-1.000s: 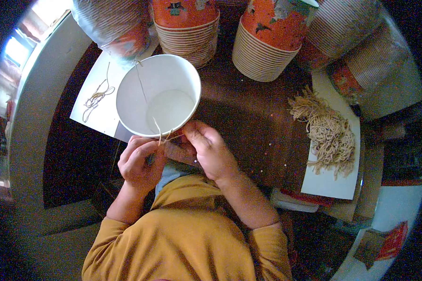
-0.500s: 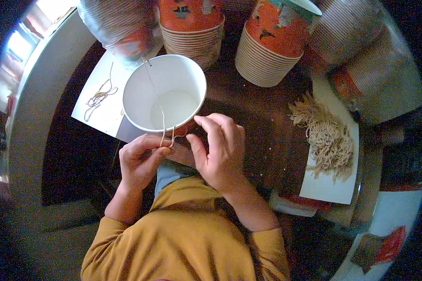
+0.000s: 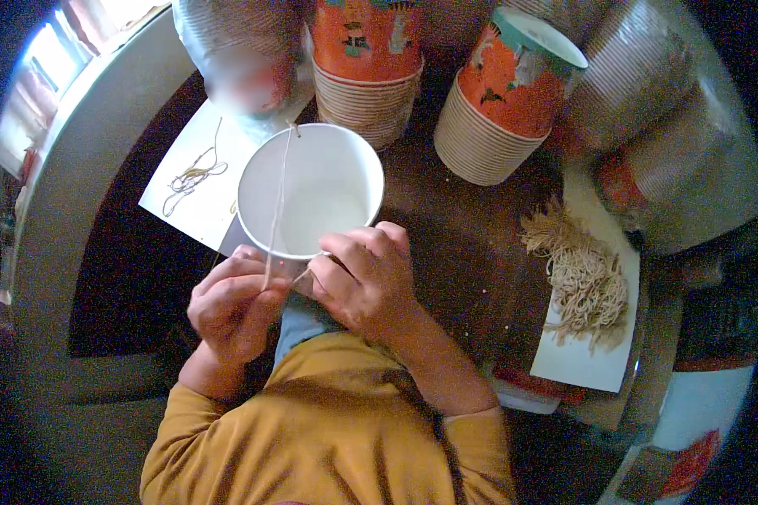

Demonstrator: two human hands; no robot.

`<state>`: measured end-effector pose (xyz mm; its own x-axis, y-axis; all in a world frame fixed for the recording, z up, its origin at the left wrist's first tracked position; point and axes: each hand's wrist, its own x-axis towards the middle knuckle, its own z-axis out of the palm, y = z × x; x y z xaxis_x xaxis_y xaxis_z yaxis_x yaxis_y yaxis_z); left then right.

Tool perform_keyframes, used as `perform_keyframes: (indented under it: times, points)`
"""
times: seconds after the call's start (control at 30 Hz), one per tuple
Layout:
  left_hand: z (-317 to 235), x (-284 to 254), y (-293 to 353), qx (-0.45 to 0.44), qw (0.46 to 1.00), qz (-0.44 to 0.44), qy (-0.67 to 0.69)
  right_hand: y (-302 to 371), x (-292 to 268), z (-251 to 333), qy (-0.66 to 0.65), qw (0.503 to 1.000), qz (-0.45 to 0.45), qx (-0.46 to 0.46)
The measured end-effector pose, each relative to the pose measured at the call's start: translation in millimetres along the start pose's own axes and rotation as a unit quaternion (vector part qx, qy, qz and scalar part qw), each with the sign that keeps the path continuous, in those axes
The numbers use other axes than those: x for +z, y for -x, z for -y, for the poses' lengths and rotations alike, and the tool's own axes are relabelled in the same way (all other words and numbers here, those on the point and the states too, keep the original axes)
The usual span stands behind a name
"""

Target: The person threads a string through pre-punched holes in the rim of paper buckets to create handles.

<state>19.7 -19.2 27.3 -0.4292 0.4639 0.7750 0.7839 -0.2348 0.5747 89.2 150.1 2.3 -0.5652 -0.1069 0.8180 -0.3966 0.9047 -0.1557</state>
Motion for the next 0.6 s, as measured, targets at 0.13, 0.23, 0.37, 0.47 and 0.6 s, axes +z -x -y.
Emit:
perform_keyframes:
  times: [0.13,0.23,0.37,0.47,0.6]
  points:
    - [-6,-5,-12,-0.031,0.994,0.008,0.101,-4,-4,-10,-0.010,1.000,0.015,0.014]
    - [-5,-9,-12,-0.092,0.987,0.005,0.129,-2,-8,-13,-0.014,0.998,0.056,0.024]
    - [8,-1,-9,-0.159,0.942,-0.022,0.295,-14,-18,-13,-0.022,0.986,0.162,0.044]
    - [28,-3,-3,-0.185,0.885,0.011,0.426,-31,-35,-34,-0.085,0.985,0.102,0.107]
    - [49,-4,12,-0.202,0.850,0.069,0.482,-44,-38,-84,0.090,0.949,0.110,0.281]
